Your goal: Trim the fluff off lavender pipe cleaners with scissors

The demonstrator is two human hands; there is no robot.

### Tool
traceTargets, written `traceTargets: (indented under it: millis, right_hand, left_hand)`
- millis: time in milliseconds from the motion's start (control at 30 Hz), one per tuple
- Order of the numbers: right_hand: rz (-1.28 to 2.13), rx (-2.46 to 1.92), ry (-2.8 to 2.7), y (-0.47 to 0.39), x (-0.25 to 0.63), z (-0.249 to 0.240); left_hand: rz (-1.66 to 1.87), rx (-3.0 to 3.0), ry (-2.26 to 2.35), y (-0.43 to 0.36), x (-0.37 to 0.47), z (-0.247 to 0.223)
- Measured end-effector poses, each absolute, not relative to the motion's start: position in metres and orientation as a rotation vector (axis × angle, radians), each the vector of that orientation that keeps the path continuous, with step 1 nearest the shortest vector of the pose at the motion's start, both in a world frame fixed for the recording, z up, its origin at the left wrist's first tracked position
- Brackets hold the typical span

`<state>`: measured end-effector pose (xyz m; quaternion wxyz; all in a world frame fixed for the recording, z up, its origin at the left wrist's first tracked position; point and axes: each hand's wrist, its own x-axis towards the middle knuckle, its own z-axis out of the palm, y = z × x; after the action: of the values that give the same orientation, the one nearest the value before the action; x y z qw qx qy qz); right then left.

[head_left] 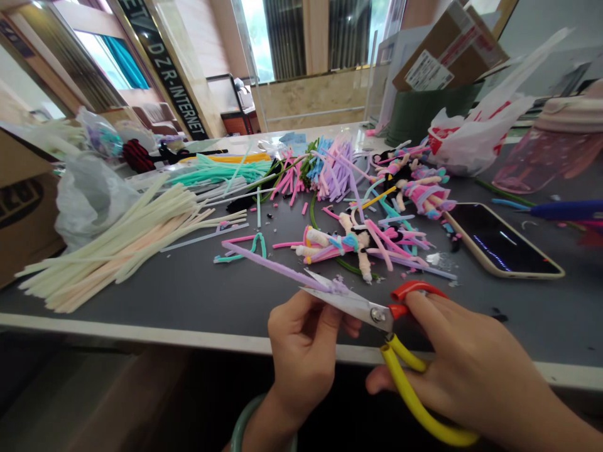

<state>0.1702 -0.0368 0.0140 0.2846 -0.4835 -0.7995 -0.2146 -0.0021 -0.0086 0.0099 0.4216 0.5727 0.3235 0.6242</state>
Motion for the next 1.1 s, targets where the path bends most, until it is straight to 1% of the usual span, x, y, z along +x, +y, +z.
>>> traceTargets:
  millis: [400, 800, 967, 1100]
  right_hand:
    - [-0.513, -1.248, -2.142, -0.035, 0.175, 0.015]
    - [-0.590, -1.244, -2.179, -0.037, 0.173, 0.013]
    - [-0.641, -1.327, -2.179, -0.037, 0.170, 0.011]
    - [-0.670, -1.349, -2.182, -0.036, 0.170, 0.014]
  left_hand:
    - [1.560, 1.362, 0.784, -0.009, 0.000, 0.016]
    - [1.562, 1.320, 0.751, -0.008, 0.001, 0.011]
    - [1.532, 1.430, 0.753, -0.011, 0.002, 0.005]
    - [1.474, 1.569, 0.827, -0.014, 0.003, 0.010]
